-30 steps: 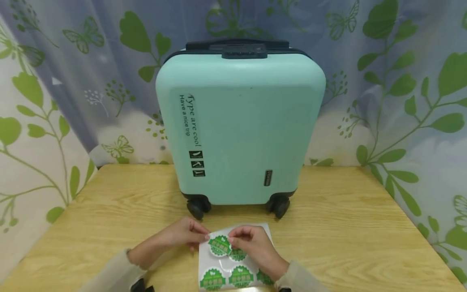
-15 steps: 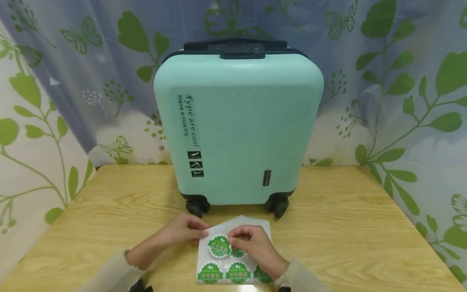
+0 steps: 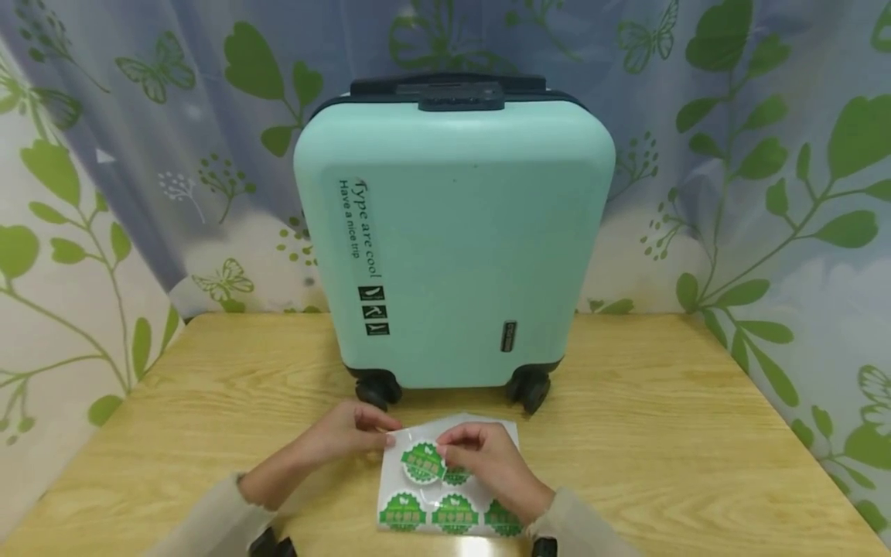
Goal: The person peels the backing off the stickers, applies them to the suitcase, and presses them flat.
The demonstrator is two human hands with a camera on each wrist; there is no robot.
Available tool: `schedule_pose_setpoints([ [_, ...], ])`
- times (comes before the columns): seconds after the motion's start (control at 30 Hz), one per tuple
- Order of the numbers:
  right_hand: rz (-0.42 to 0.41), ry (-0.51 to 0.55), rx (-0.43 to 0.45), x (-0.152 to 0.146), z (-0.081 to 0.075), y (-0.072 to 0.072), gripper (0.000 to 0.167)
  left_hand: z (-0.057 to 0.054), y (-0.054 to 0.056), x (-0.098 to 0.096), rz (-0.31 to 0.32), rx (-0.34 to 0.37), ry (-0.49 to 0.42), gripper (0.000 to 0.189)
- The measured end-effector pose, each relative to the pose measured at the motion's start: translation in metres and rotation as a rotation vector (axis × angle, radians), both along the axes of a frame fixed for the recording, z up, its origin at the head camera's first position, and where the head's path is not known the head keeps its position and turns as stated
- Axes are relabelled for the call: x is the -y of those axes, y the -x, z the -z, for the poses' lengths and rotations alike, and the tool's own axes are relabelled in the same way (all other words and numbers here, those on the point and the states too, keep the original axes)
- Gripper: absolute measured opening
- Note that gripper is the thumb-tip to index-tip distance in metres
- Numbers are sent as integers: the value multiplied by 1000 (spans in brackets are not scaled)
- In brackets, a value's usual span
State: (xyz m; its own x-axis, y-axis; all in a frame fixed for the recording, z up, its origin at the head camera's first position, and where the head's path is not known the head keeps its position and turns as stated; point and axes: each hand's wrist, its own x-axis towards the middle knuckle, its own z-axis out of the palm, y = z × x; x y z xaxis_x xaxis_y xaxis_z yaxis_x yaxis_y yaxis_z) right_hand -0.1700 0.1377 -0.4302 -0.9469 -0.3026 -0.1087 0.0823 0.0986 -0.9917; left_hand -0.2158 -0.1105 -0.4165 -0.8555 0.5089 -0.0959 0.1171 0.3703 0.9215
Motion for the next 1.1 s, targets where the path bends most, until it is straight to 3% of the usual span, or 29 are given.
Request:
schedule_pose_setpoints([
  [0.2,0,12,-14,-7,-12,5,24,-6,2,5,2,-14,-11,24],
  [0.33,1,26,-73,-13,-22,10,22,-14,3,10,23,-28,-34,26],
  [0.5,9,-39,-152,-16,-40,15,25,-26,4,12,34,-32,-59,31],
  [0.73,5,-79,-228,-17,-64,22,25,-44,4,7,22,-48,-135,28],
  [0.9,-16,-108,-249,-18,-76,25,24,-59,1,1,60,-61,-189,30],
  [1.1,-42,-143,-283,-18,-86,28,25,-69,-3,-6,59,-66,-208,32],
])
